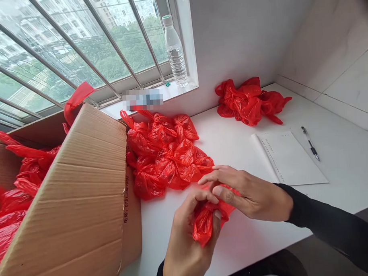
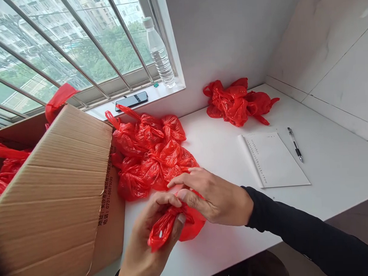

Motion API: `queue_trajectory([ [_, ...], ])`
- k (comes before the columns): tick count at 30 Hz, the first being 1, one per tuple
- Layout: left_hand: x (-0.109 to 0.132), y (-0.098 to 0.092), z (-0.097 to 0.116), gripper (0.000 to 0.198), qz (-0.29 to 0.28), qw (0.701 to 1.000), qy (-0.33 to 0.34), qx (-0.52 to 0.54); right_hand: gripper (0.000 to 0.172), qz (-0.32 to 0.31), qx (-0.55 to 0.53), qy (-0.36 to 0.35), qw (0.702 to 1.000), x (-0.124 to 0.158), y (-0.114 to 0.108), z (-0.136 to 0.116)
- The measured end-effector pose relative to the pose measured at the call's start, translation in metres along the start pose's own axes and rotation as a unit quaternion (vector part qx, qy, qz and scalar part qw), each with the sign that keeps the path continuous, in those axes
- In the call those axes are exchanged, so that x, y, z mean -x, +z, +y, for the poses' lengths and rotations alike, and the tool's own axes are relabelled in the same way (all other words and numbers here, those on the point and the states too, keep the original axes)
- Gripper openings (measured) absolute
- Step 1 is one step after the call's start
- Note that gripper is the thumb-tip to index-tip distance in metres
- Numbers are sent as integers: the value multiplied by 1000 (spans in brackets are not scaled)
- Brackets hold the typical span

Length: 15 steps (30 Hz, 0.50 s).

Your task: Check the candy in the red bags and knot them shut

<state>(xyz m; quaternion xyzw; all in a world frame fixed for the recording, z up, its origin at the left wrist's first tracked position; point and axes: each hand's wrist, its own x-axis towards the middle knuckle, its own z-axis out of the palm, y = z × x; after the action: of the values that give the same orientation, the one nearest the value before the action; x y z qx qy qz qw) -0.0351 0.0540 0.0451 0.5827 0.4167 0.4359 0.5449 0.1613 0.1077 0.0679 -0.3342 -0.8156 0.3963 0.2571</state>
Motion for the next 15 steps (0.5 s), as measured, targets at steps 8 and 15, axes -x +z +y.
queue_trajectory([
  [8,-1,4,-36,43,94,938,233,-240,27,-88,-123,125,981,3,8,13],
  [15,6,0,-48,66,86,921,232,-300,11,-18,-86,119,989,8,7,15],
])
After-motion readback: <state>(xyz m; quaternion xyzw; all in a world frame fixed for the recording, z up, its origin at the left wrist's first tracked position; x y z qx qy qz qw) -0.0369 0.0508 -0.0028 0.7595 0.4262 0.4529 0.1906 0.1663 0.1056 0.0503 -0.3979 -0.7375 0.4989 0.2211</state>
